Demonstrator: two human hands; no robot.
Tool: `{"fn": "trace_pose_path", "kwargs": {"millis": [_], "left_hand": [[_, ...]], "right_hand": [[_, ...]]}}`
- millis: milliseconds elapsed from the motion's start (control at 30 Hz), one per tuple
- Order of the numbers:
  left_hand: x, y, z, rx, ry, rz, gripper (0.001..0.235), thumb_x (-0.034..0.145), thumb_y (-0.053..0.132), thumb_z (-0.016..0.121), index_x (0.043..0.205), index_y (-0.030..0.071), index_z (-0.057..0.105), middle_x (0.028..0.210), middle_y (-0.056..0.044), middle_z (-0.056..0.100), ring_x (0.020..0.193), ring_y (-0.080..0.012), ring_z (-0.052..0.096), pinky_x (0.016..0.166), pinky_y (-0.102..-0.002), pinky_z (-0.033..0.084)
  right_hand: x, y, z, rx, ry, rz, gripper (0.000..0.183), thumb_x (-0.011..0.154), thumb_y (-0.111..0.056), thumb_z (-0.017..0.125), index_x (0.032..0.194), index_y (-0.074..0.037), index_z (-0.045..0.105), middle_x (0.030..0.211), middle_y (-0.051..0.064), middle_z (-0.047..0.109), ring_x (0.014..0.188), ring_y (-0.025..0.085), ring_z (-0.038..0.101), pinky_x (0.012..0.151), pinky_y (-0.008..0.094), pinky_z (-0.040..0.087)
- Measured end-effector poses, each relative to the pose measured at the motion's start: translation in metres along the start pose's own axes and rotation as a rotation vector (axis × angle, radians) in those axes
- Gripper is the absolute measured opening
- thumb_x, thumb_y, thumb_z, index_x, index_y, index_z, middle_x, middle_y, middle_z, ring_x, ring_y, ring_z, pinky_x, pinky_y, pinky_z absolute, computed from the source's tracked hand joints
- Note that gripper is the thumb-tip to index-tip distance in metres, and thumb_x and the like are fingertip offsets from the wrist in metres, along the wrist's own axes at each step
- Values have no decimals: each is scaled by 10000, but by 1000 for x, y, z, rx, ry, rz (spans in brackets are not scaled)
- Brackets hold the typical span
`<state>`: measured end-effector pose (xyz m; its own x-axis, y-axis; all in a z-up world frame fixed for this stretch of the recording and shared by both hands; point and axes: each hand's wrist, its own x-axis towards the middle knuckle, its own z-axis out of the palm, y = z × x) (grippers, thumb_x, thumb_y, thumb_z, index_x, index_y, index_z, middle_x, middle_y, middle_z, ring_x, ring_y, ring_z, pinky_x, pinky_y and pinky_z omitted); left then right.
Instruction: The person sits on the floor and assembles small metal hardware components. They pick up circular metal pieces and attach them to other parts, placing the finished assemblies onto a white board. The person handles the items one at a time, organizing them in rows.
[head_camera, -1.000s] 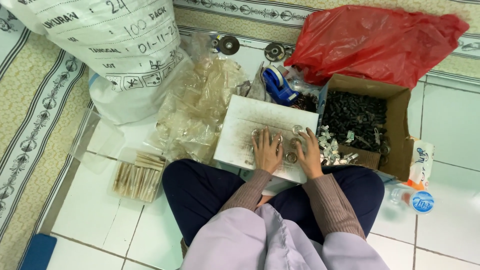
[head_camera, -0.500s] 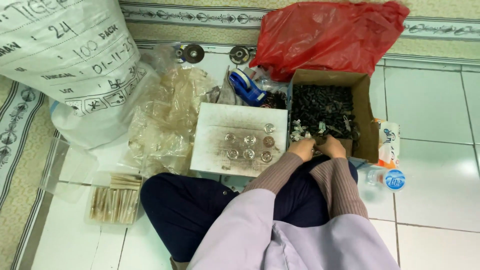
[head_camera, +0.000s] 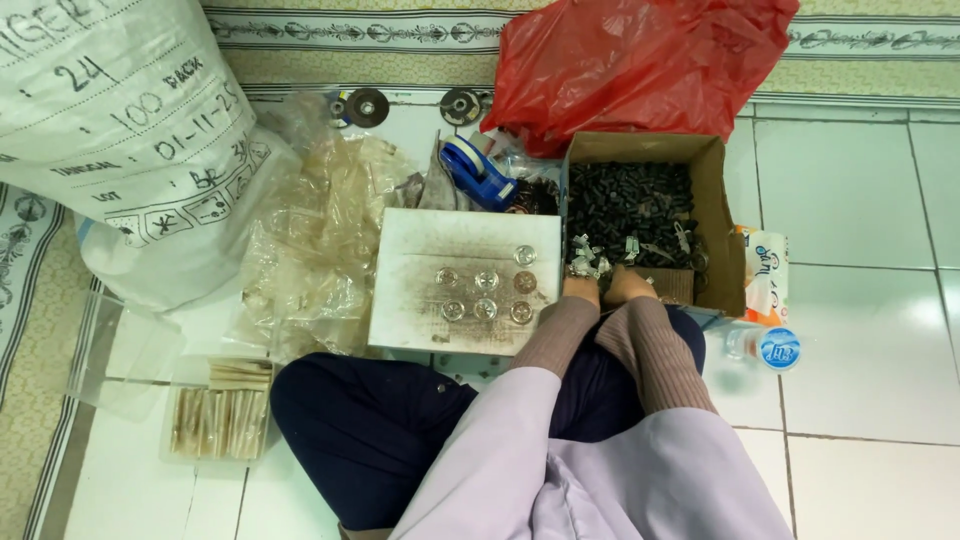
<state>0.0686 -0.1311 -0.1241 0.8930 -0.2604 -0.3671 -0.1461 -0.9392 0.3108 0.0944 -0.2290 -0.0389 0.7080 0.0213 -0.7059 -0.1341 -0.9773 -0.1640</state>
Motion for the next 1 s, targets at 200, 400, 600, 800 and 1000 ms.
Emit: {"fn": "trace_pose_path", "kwargs": {"millis": [200, 400, 600, 800, 1000], "left_hand": [[0, -4, 11, 19, 8, 9, 183, 915, 103, 571, 923, 84, 754, 887, -105, 750, 908, -266, 741, 796, -383, 538], [10, -4, 18, 39, 18, 14, 180, 908, 95, 577, 904, 99, 757, 868, -89, 751, 888, -253, 737, 779, -384, 537], [20, -3, 23, 65, 33, 23, 180, 900, 88, 582, 886, 113, 760, 849, -72, 753, 869, -240, 733, 763, -386, 536], [20, -2, 34, 92, 45, 27, 184, 893, 80, 587, 868, 128, 763, 831, -56, 755, 850, -227, 729, 746, -387, 535], [25, -2, 42, 115, 55, 33, 191, 886, 73, 592, 850, 143, 766, 812, -40, 757, 831, -214, 726, 729, -389, 534]], "right_hand": [[21, 10, 14, -73, -53, -73, 440, 834, -161, 633, 1173, 108, 717, 1172, 334, 719, 1168, 465, 676, 954, 546, 560], [-7, 0, -3, -110, -134, -82, 502, 863, -325, 630, 1175, 49, 750, 1229, 284, 724, 1242, 432, 644, 1014, 522, 533], [-13, -1, -5, -130, -208, -140, 510, 807, -363, 628, 1169, -37, 778, 1262, 243, 723, 1267, 424, 629, 1072, 499, 507], [-1, 5, 11, -147, -148, -66, 446, 810, -275, 636, 1112, 19, 778, 1142, 253, 758, 1180, 398, 689, 981, 483, 558], [-22, -8, -1, -132, -158, -56, 463, 834, -301, 624, 1123, 28, 773, 1174, 255, 750, 1205, 394, 677, 989, 478, 555]]}}
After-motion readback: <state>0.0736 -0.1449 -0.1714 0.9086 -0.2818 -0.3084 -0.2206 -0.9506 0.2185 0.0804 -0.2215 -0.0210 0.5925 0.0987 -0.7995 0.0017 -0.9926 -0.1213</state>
